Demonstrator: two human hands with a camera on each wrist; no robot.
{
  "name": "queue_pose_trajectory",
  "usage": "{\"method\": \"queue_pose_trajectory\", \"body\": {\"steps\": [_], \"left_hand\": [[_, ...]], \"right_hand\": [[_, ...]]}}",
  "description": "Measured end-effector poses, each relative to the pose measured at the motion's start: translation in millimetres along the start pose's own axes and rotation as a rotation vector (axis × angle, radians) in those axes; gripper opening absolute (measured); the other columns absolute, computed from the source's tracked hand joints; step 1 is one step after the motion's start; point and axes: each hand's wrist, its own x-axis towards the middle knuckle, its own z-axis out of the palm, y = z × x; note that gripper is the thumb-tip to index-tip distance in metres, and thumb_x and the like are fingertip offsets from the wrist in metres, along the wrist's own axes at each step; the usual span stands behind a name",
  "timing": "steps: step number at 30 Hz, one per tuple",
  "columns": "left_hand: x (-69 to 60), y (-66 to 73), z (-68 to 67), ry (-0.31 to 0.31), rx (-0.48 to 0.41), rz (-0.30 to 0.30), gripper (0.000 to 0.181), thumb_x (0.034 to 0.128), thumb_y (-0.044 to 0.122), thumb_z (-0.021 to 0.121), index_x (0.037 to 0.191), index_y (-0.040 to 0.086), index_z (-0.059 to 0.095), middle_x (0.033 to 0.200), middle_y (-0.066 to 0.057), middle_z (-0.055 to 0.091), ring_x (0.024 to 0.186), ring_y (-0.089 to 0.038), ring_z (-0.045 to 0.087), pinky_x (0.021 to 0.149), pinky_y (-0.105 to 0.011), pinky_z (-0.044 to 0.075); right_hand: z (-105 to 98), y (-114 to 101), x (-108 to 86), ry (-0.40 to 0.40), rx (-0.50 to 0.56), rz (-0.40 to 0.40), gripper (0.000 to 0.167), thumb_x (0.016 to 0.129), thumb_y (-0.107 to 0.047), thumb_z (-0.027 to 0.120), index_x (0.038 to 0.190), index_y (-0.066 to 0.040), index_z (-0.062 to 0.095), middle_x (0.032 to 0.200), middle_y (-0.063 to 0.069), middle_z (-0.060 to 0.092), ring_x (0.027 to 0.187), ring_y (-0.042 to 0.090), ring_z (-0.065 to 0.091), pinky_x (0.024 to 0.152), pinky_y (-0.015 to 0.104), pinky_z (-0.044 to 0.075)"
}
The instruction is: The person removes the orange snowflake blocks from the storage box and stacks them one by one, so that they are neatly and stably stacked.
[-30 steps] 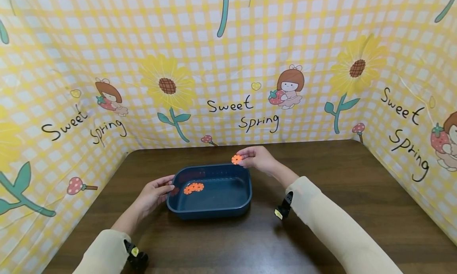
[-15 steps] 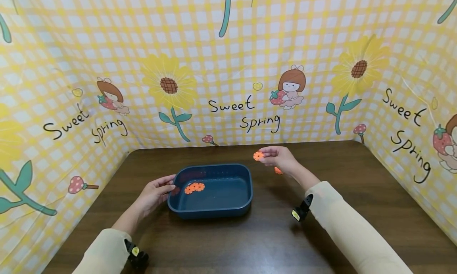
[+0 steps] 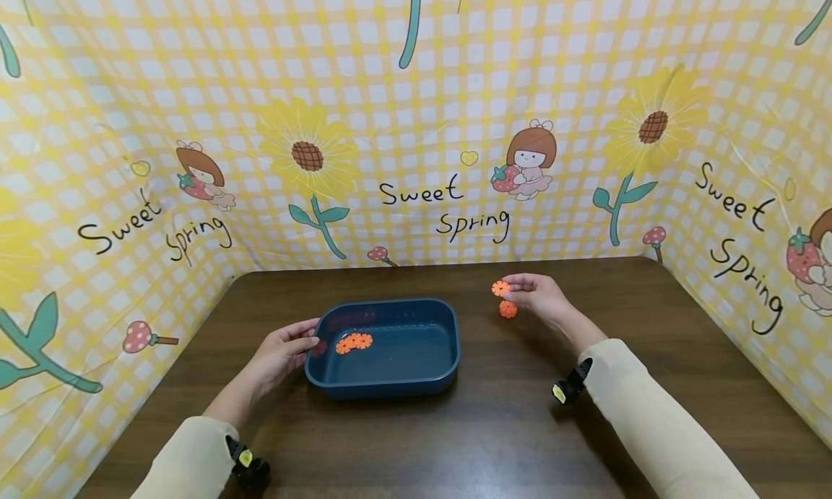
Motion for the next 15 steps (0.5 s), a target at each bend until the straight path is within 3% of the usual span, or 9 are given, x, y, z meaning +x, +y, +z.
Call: {"method": "queue_pose_trajectory", "body": {"steps": [15], "left_hand": [[-0.8, 1.4, 0.0, -0.004, -0.004, 0.000, 0.054, 0.0980, 0.005, 0.056, 0.146, -0.007, 0.034, 0.110, -0.010, 0.061, 0.107, -0.026, 0.063, 0.089, -0.035, 0.052]], "right_hand": [[-14, 24, 4.0, 0.024, -0.085, 0.037, 0.043, 0.091, -0.010, 0.069, 0.128, 0.007, 0.055, 0.104, 0.008, 0.063, 0.087, 0.014, 0.060, 0.077, 0.031, 0.052]]}}
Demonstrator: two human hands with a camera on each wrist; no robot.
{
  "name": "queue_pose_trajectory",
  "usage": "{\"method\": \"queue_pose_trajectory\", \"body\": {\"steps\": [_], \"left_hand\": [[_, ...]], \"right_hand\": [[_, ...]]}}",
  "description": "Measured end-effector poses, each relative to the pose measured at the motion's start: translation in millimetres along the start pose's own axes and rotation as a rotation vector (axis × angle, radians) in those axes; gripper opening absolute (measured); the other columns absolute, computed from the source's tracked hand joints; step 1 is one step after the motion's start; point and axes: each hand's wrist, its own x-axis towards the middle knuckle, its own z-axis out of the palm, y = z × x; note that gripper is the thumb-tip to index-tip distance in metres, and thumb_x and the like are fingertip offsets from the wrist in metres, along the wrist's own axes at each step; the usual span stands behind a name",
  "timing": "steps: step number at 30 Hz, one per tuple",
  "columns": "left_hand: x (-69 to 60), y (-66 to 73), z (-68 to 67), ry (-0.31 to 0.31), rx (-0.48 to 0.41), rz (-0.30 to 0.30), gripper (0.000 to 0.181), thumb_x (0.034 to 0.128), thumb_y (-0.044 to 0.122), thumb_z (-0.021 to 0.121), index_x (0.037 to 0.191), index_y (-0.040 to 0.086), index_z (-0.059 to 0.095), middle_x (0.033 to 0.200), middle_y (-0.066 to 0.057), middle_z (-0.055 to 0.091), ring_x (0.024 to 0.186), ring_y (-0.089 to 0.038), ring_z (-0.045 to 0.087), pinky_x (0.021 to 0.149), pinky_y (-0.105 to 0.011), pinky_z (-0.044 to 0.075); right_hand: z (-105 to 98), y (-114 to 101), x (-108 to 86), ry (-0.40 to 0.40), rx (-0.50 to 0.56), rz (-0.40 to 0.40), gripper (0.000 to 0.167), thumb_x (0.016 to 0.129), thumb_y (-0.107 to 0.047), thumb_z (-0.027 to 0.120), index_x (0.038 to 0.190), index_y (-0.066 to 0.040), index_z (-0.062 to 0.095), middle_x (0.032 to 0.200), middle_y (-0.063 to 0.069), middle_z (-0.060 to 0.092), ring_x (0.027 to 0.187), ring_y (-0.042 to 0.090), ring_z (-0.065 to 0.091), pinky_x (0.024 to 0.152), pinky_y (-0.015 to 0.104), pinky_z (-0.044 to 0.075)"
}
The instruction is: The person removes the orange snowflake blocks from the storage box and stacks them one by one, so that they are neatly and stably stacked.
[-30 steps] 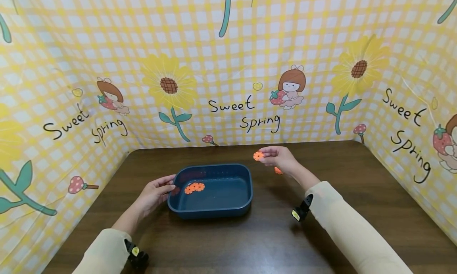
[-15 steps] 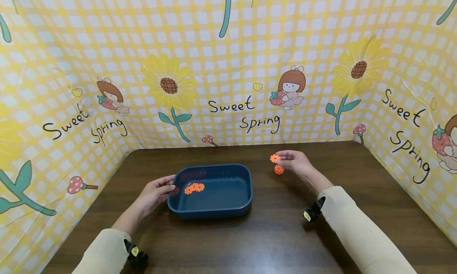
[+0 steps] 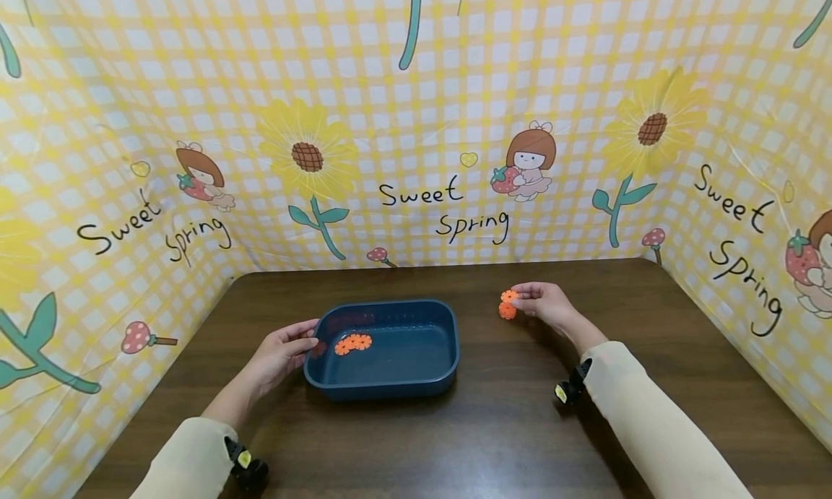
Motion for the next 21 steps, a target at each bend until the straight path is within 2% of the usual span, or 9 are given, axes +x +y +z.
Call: {"method": "queue_pose_trajectory", "body": {"steps": [12, 21], "left_hand": [[0.8, 0.3, -0.2, 0.003, -0.016, 0.002, 0.056, 0.0970, 0.005, 0.058, 0.146, -0.006, 0.034, 0.110, -0.010, 0.060, 0.105, -0.025, 0.063, 0.088, -0.035, 0.052], [-0.1, -0.7, 0.0, 0.010, -0.003, 0.006, 0.055, 0.0973, 0.004, 0.057, 0.146, -0.007, 0.034, 0.110, -0.011, 0.059, 0.104, -0.025, 0.064, 0.088, -0.035, 0.052]], "right_hand": [[1, 11, 5.0, 0.017, -0.080, -0.018, 0.042, 0.090, -0.012, 0.071, 0.124, 0.007, 0.059, 0.104, 0.011, 0.064, 0.081, 0.018, 0.057, 0.066, 0.030, 0.048], [6, 11, 6.2, 0.014, -0.102, -0.024, 0.037, 0.089, -0.010, 0.071, 0.120, 0.007, 0.061, 0.100, 0.011, 0.063, 0.081, 0.016, 0.057, 0.068, 0.029, 0.049]]}}
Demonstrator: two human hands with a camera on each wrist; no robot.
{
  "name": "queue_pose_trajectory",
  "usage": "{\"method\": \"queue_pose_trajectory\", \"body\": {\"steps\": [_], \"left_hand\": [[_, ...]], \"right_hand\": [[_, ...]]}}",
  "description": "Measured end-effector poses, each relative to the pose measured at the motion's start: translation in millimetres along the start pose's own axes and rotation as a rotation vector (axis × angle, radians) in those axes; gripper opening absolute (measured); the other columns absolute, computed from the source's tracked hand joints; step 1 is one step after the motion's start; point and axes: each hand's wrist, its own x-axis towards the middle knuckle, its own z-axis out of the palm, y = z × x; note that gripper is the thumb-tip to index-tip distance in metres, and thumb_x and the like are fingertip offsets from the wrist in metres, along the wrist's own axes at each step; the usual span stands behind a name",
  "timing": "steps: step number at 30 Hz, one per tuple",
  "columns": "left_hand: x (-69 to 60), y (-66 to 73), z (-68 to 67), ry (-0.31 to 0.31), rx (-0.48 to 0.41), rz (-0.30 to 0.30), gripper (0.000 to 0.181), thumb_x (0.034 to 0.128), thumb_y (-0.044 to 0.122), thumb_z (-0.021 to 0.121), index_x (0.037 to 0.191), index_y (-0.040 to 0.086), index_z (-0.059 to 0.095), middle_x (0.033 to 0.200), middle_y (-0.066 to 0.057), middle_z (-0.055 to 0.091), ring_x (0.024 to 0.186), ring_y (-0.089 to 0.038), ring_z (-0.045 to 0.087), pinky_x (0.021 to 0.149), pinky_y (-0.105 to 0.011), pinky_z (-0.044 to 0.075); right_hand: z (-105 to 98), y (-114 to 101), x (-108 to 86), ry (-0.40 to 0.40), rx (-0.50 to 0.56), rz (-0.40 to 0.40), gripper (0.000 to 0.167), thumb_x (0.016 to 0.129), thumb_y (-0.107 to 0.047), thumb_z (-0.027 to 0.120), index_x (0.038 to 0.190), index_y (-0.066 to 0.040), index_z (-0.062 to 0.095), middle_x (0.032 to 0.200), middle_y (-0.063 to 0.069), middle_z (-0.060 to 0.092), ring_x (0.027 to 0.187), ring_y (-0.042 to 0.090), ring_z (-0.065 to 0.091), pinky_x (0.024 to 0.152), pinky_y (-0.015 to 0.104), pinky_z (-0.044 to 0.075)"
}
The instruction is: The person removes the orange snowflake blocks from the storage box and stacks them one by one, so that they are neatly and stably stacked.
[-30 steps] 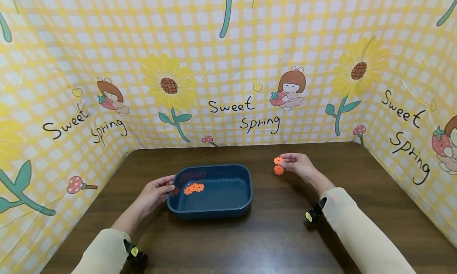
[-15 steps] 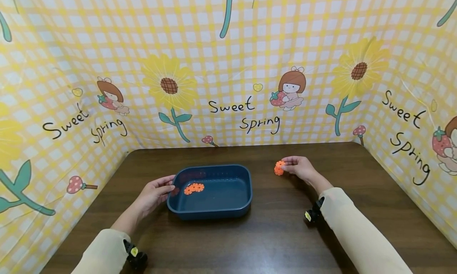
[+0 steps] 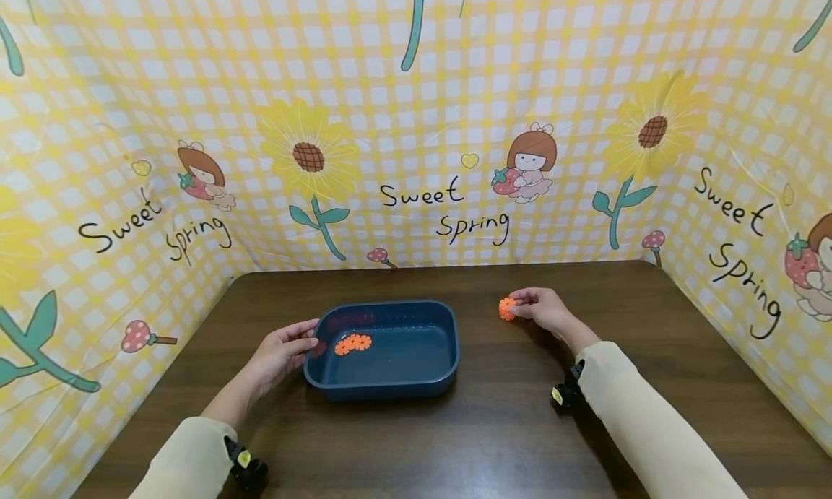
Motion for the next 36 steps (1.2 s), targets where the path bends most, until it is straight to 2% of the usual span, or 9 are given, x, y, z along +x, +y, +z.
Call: {"method": "queue_pose_trajectory", "body": {"steps": [10, 15, 36], "left_hand": [[2.1, -2.1, -1.6, 0.010, 0.014, 0.002, 0.054, 0.0969, 0.004, 0.058, 0.145, -0.007, 0.036, 0.111, -0.012, 0.058, 0.104, -0.024, 0.065, 0.088, -0.035, 0.052], [1.6, -2.5, -1.3, 0.016, 0.020, 0.004, 0.054, 0.0969, 0.005, 0.058, 0.145, -0.007, 0.036, 0.111, -0.012, 0.057, 0.104, -0.024, 0.065, 0.087, -0.034, 0.053], [2.0, -1.9, -0.3, 0.018, 0.024, -0.003, 0.053, 0.0967, 0.004, 0.058, 0.145, -0.006, 0.037, 0.108, -0.010, 0.057, 0.108, -0.029, 0.063, 0.086, -0.034, 0.053]], "right_hand": [[1.0, 1.1, 1.0, 0.009, 0.004, -0.011, 0.035, 0.088, -0.005, 0.071, 0.119, 0.009, 0.061, 0.101, 0.013, 0.062, 0.088, 0.017, 0.057, 0.075, 0.026, 0.050], [2.4, 1.4, 0.9, 0.015, -0.022, 0.003, 0.035, 0.087, -0.006, 0.072, 0.118, 0.008, 0.062, 0.101, 0.013, 0.061, 0.089, 0.020, 0.055, 0.076, 0.029, 0.048], [3.8, 2.5, -1.6, 0.031, -0.036, 0.030, 0.030, 0.086, -0.002, 0.072, 0.114, 0.006, 0.064, 0.100, 0.013, 0.060, 0.087, 0.021, 0.054, 0.074, 0.028, 0.048]]}}
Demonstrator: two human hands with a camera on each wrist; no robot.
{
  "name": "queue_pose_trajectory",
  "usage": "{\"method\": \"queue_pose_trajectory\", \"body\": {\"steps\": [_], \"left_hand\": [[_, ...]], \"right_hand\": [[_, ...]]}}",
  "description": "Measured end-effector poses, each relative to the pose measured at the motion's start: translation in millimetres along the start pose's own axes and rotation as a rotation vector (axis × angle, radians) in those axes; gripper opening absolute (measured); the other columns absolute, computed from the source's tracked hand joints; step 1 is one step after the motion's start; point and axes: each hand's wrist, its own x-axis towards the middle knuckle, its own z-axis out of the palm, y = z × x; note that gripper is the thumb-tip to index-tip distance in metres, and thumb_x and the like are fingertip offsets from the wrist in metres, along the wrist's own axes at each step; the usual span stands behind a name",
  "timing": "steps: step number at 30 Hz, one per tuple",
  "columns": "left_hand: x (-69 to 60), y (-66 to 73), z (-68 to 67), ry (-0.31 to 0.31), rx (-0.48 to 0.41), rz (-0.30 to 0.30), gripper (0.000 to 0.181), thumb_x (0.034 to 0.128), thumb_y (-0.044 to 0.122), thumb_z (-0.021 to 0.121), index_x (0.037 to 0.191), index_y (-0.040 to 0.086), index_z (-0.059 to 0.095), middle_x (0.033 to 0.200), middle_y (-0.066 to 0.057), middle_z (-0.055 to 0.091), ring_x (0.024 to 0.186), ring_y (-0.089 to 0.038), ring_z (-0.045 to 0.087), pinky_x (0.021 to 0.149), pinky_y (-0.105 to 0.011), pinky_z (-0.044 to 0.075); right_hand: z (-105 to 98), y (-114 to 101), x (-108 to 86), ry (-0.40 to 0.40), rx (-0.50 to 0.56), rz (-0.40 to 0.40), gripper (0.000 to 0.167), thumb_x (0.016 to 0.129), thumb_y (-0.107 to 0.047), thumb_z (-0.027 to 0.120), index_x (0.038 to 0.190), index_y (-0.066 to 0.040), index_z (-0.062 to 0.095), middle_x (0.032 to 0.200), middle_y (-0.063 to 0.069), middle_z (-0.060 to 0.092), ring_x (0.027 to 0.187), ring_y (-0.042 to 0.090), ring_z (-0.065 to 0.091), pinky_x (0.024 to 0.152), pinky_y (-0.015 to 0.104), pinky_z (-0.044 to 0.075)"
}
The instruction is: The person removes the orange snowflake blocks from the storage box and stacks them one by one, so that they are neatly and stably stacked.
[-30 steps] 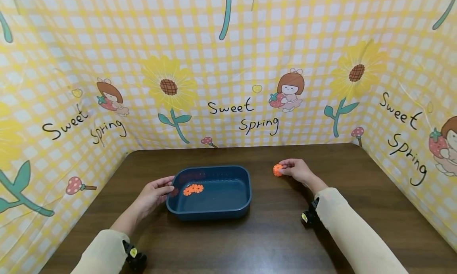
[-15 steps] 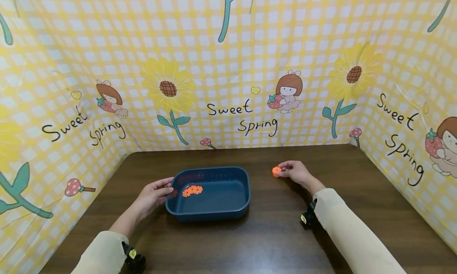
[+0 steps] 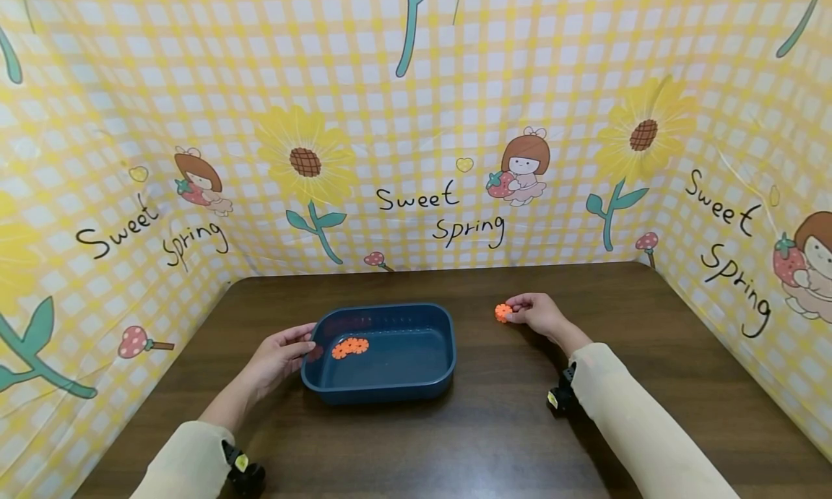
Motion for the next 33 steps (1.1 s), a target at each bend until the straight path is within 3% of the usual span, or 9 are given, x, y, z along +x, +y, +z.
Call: {"method": "queue_pose_trajectory", "body": {"steps": [15, 23, 33], "left_hand": [[0.6, 0.4, 2.3, 0.000, -0.006, 0.001, 0.052, 0.0968, 0.003, 0.057, 0.144, -0.006, 0.038, 0.110, -0.014, 0.056, 0.107, -0.029, 0.063, 0.088, -0.036, 0.052], [-0.5, 0.0, 0.5, -0.003, 0.001, 0.000, 0.052, 0.0971, 0.003, 0.057, 0.145, -0.006, 0.037, 0.110, -0.014, 0.056, 0.107, -0.029, 0.063, 0.087, -0.035, 0.053], [-1.1, 0.3, 0.3, 0.002, 0.010, -0.004, 0.052, 0.0975, 0.004, 0.056, 0.145, -0.005, 0.038, 0.110, -0.013, 0.056, 0.106, -0.027, 0.063, 0.087, -0.035, 0.052]], "right_hand": [[-2, -15, -0.6, 0.072, 0.024, -0.032, 0.039, 0.090, -0.010, 0.070, 0.124, 0.007, 0.060, 0.107, 0.014, 0.061, 0.091, 0.022, 0.055, 0.078, 0.034, 0.049], [9, -40, -0.9, 0.052, 0.060, -0.088, 0.035, 0.089, -0.011, 0.071, 0.121, 0.003, 0.063, 0.104, 0.012, 0.062, 0.093, 0.023, 0.056, 0.082, 0.038, 0.050], [36, -78, -7.8, 0.007, 0.131, -0.107, 0.032, 0.090, -0.010, 0.070, 0.119, 0.001, 0.065, 0.106, 0.012, 0.063, 0.096, 0.024, 0.057, 0.093, 0.046, 0.047]]}}
